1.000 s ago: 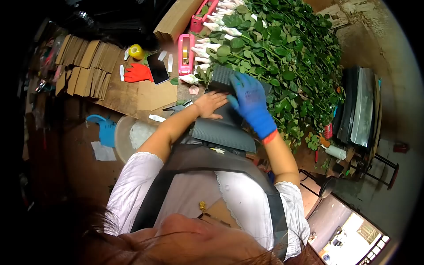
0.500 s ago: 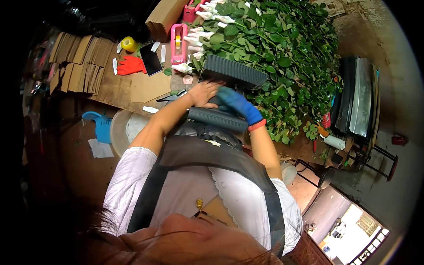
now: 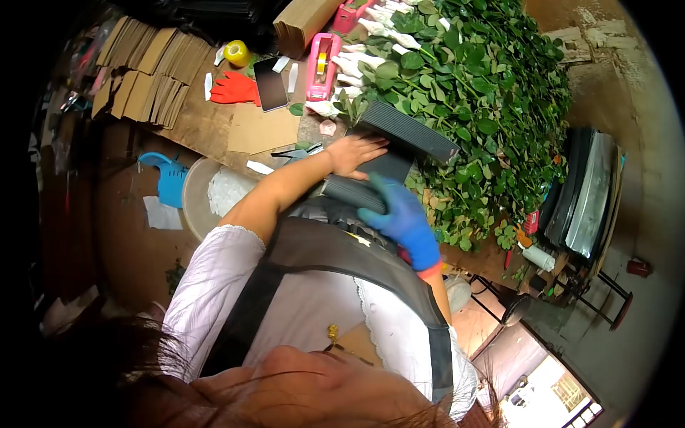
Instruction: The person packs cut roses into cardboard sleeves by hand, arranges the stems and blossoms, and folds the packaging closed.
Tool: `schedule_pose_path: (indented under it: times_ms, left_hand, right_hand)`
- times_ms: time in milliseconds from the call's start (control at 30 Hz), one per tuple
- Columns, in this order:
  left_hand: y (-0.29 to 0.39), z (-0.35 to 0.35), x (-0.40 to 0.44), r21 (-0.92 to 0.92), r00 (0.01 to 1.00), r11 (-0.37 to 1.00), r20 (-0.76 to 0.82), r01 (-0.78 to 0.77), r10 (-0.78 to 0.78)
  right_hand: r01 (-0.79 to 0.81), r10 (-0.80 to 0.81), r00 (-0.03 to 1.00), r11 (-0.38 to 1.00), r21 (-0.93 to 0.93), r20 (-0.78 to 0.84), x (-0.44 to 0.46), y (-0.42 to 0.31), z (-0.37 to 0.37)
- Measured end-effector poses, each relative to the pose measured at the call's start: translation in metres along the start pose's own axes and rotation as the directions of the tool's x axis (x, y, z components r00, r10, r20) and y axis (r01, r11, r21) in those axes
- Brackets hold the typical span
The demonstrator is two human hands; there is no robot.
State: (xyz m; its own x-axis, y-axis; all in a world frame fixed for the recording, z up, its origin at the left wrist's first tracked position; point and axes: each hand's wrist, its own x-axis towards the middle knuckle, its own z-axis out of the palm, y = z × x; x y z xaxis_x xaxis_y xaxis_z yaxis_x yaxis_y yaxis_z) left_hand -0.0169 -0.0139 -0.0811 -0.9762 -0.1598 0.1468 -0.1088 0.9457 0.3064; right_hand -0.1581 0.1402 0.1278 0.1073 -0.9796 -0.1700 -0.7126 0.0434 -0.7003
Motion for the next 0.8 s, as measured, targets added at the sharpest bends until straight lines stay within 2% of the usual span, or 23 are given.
schedule_pose_path:
  times_ms: [33,100,200,233,267,300,333,400,433,500,567,600,700,733,800]
  left_hand:
    - [-0.001,0.002,0.000,0.005,1.000,1.000,-0.015,-0.003,0.003]
    - [-0.001,0.004,0.000,0.012,0.999,1.000,-0.048,-0.009,0.009]
    - [0.000,0.001,-0.002,-0.071,1.000,0.997,-0.015,-0.001,0.000]
    - [-0.006,0.018,0.001,0.170,0.992,0.985,-0.122,-0.013,0.035]
    - [-0.018,0.053,0.007,0.403,0.972,0.915,-0.220,0.010,0.086]
    - [-0.025,0.072,0.012,0.609,0.942,0.791,-0.298,0.061,0.156]
    - [-0.028,0.070,0.016,0.581,0.943,0.812,-0.293,0.044,0.159]
    - [-0.027,0.056,0.016,0.530,0.948,0.848,-0.275,0.012,0.159]
    - [-0.026,0.060,0.014,0.503,0.951,0.864,-0.263,-0.006,0.160]
    - [-0.021,0.048,0.008,0.442,0.957,0.896,-0.242,-0.039,0.161]
    - [-0.017,0.044,0.004,0.370,0.961,0.927,-0.227,-0.067,0.160]
    - [-0.015,0.043,0.002,0.320,0.965,0.945,-0.216,-0.071,0.146]
    - [-0.010,0.033,-0.003,0.140,0.974,0.988,-0.208,-0.061,0.090]
    - [-0.010,0.031,-0.004,0.084,0.976,0.995,-0.203,-0.057,0.073]
    - [-0.008,0.030,-0.003,-0.035,0.982,0.998,-0.186,-0.046,0.038]
  right_hand:
    - [0.115,-0.063,0.986,0.926,-0.359,0.152,0.013,0.006,0.017]
    - [0.064,0.077,0.971,0.827,-0.559,0.225,0.035,0.009,0.037]
    - [0.291,0.031,0.866,0.781,-0.552,0.500,0.061,-0.009,0.014]
    - [0.303,-0.107,0.876,0.882,-0.362,0.471,0.074,-0.019,0.016]
    - [0.325,-0.236,0.878,0.933,-0.156,0.416,0.093,-0.029,0.026]
    - [0.414,-0.365,0.878,0.904,-0.109,0.309,0.116,-0.036,0.042]
    - [0.507,-0.487,0.852,0.859,-0.070,0.190,0.142,-0.041,0.064]
    - [0.652,-0.634,0.758,0.735,-0.184,0.153,0.193,-0.040,0.116]
    - [0.660,-0.609,0.751,0.705,-0.258,0.256,0.213,-0.044,0.133]
    - [0.597,-0.479,0.802,0.632,-0.493,0.357,0.237,-0.051,0.157]
    - [0.461,-0.365,0.885,0.601,-0.653,0.289,0.254,-0.015,0.202]
    - [0.455,-0.349,0.889,0.593,-0.664,0.297,0.252,-0.019,0.200]
    - [0.483,-0.349,0.875,0.691,-0.538,0.337,0.238,-0.019,0.172]
    - [0.479,-0.278,0.865,0.705,-0.524,0.417,0.223,-0.043,0.137]
    - [0.542,-0.498,0.840,0.769,-0.339,0.215,0.189,-0.037,0.093]
